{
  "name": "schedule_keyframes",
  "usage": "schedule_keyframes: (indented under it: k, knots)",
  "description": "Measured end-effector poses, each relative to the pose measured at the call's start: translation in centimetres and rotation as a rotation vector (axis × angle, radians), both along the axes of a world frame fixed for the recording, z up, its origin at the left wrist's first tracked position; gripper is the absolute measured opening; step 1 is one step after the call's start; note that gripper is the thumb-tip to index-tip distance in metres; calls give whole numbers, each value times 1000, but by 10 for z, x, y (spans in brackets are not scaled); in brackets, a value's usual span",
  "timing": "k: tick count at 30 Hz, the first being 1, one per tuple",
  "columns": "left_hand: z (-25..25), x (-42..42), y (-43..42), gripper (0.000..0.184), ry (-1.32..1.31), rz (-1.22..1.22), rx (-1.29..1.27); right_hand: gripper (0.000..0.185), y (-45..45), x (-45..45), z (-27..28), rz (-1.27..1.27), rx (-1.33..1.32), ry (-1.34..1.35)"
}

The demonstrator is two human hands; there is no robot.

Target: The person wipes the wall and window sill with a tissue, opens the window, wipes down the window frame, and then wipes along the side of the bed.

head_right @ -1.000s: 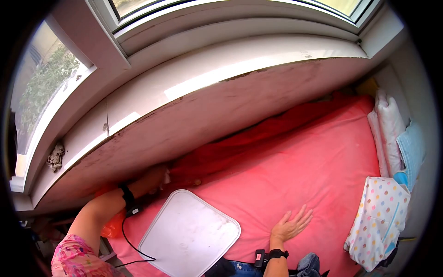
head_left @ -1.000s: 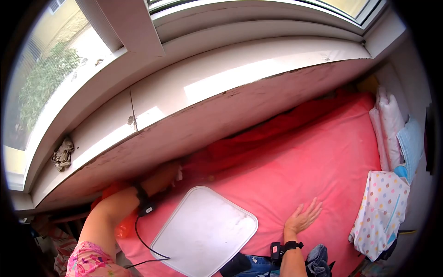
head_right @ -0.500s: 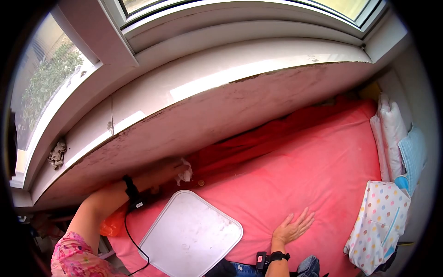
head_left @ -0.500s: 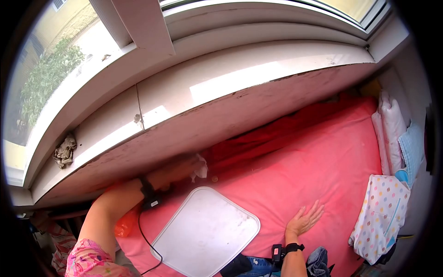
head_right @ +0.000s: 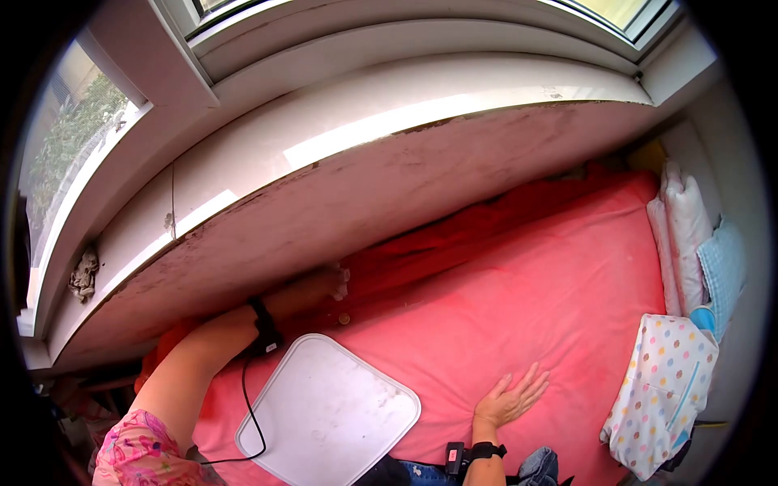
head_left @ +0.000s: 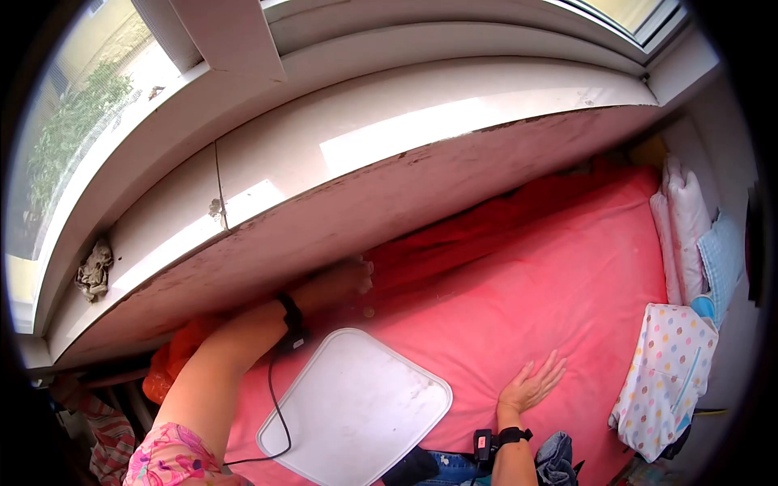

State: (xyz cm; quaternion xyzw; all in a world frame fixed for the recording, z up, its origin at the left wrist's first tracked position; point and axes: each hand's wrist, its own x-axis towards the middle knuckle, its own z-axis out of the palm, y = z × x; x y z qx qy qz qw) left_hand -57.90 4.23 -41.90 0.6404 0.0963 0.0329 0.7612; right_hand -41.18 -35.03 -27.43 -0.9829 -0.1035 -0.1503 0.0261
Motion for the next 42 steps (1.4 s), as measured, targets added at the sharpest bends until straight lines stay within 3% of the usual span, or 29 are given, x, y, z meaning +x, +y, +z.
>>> schedule_keyframes:
  k: [1, 2, 3, 4, 6, 9, 11, 12, 13, 14, 15, 16, 18, 20, 23, 25, 26, 29, 31, 32, 34, 35, 37, 38, 40, 42]
  knots:
    - [14, -14, 3, 11, 96, -35, 234, 52, 0, 0, 0, 2, 0, -2]
    - [48, -28, -1, 11, 221, 62, 219, 52, 0, 0, 1, 4, 3, 2]
    - [84, -42, -5, 12, 342, 162, 191, 53, -1, 0, 1, 8, -8, 0]
    - [121, -58, -15, 13, 479, 390, -94, 53, -1, 0, 1, 10, -18, -1]
    - [134, -97, -12, 12, 687, 500, -164, 53, 1, 0, 3, 14, -1, 5]
    - [116, -160, 10, 12, 1045, 329, -24, 53, 2, -1, 6, 11, 4, 8]
    - [110, -190, 21, 11, 1142, 6, 295, 53, 2, -1, 5, 2, 6, 9]
    - [108, -194, 23, 11, 1106, -142, 473, 53, 1, -1, 5, 7, 3, 5]
    - [116, -182, 22, 11, 1022, -145, 494, 53, 0, -1, 4, 12, -2, -1]
    - [128, -160, 20, 11, 945, -26, 310, 53, 1, -1, 4, 12, 0, 0]
    - [152, -128, 13, 12, 836, 135, -52, 53, 0, -1, 4, 8, 1, -1]
    - [148, -105, 10, 12, 834, 135, -53, 53, 0, -1, 3, 3, 1, -2]
    - [126, -66, 6, 18, 391, -3, 385, 52, 1, -1, 4, 5, -3, -5]
    - [118, -29, -4, 22, 155, -71, 585, 52, 0, -1, 3, 6, -13, -9]
    - [102, -6, -14, 24, 201, -34, 554, 52, 0, 0, 0, 4, 17, 1]
    - [71, -11, -12, 24, 442, -335, 191, 52, -1, 1, 0, 5, 18, -6]
    - [80, -17, -12, 24, 441, -333, 185, 52, -2, 1, 0, 8, 12, -7]
    - [135, -59, -6, 25, 969, -391, 290, 52, 0, -3, 3, 14, 1, -9]
    - [131, -98, 1, 25, 1138, -397, 333, 52, 3, -1, 5, 0, 7, -1]
    - [106, -131, 0, 26, 1101, -156, 112, 52, 2, -1, 5, -3, 10, -1]
    - [115, -130, 6, 27, 1044, 78, -100, 52, 1, -1, 3, -1, -4, 1]
    - [151, -100, 10, 24, 1039, -164, 116, 52, 1, -2, 3, -3, -4, 0]
    - [155, -70, 5, 21, 767, -298, 223, 52, 2, -1, 4, 3, 16, 8]
    - [146, -58, 1, 21, 517, -193, 116, 52, 2, -1, 3, 4, 13, 3]
    - [138, -25, -2, 23, 26, -262, 544, 52, 0, 0, 0, 11, 18, -1]
    - [117, -2, -7, 23, 11, -251, 642, 52, -1, 1, -1, 14, 19, -4]
